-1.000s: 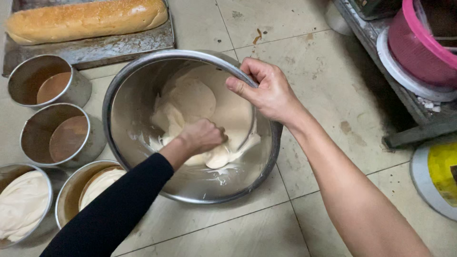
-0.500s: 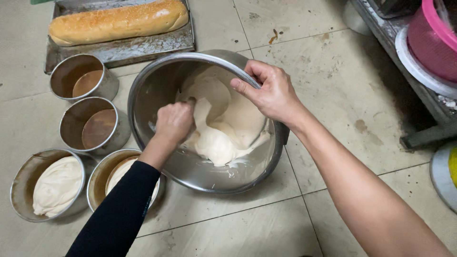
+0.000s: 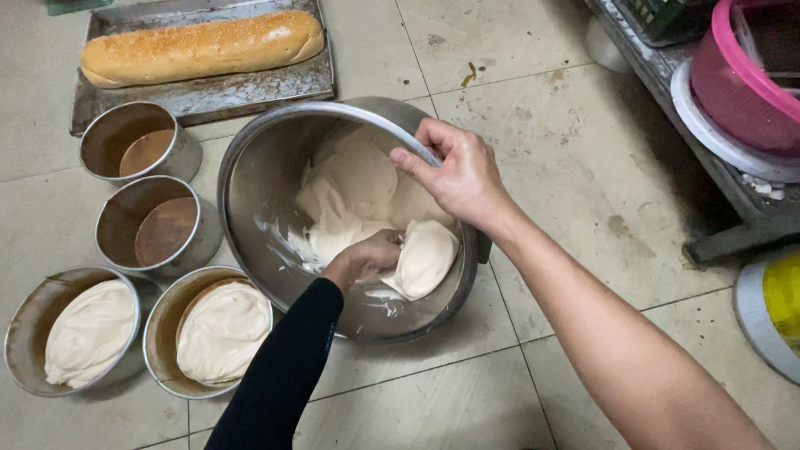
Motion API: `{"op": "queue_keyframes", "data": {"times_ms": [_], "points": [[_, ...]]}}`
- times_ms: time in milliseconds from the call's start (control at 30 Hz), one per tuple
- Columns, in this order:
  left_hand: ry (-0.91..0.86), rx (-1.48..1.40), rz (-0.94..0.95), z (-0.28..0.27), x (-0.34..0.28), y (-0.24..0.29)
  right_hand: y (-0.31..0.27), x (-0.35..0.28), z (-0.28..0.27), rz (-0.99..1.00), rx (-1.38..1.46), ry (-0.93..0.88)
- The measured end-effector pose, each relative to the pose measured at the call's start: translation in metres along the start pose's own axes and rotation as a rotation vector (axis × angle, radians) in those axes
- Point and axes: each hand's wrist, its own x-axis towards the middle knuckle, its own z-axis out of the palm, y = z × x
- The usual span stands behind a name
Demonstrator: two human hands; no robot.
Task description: The person portions a large mass of dough from a metal mixing bowl into several smaller round metal baking tins. They use their hands to tear off pieces of dough and place them into the tins, which are arranged on the floor. A tray with a baked loaf of bread is visible nearby.
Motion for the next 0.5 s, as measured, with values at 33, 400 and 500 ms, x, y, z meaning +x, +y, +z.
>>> {"op": "queue_keyframes", "data": {"times_ms": [33, 400, 500], "points": [[-0.086, -0.077, 0.079, 0.004, -0.008, 0.006, 0.005, 0.002, -0.001, 0.006, 0.044, 0.008], [-0.176, -0.439, 0.483, -0.064, -0.151, 0.104, 0.084, 0.019, -0.031, 0.312, 0.438, 0.255], [-0.045, -0.499, 0.546, -0.079, -0.186, 0.125, 0.095, 0.011, -0.028, 0.353, 0.507, 0.338]]}}
